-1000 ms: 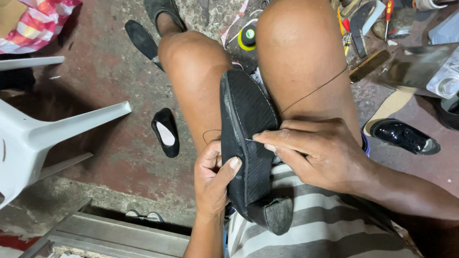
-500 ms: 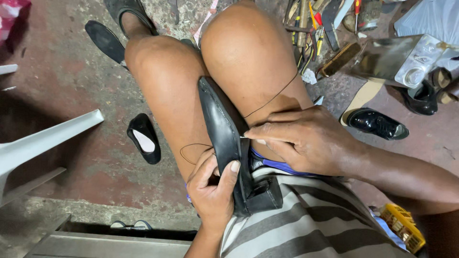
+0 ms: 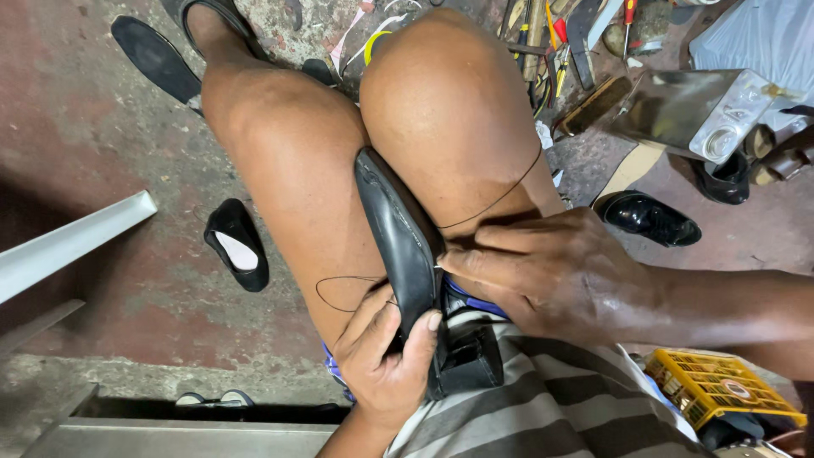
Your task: The person sits on the floor with a black shoe on their lap and uses a needle and thread to sew the sole to the upper part of the shoe. They repeatedly push the needle through the leather and pull the thread tight to secure the stitching.
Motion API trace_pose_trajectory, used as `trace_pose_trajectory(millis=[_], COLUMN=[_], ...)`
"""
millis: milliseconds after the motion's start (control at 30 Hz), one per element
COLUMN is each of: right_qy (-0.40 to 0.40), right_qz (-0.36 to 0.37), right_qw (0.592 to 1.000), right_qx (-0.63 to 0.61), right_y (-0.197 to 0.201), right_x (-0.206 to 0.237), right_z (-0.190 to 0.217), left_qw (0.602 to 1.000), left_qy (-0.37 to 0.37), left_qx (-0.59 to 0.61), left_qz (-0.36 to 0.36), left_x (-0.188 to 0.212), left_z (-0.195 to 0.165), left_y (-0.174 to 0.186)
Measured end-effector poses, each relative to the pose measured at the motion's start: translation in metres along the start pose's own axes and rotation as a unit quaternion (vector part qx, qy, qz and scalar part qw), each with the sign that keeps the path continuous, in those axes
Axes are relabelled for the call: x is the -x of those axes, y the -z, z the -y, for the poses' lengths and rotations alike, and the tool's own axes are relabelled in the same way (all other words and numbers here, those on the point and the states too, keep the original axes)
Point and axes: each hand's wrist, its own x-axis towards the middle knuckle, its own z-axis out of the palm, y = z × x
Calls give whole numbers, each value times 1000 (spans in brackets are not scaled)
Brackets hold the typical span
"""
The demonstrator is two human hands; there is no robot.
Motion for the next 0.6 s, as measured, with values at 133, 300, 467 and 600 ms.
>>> trace_pose_trajectory(millis=[133, 300, 467, 600], right_qy=[-85, -71, -24, 0], right_qz=[61, 83, 139, 57], right_qw=[984, 989, 988, 995], right_qx=[-143, -104, 68, -82], right_y=[9, 8, 12, 18], right_x=[-11, -12, -5, -10], right_z=[-1, -6, 6, 3], left_qw=[999, 999, 999, 997], left_qy=[-34, -31, -6, 8], left_qx=[-13, -11, 32, 64], left_qz=[-3, 3, 15, 44], left_x=[-5, -9, -8, -8], left_z=[5, 7, 0, -11], left_y=[0, 3, 6, 12])
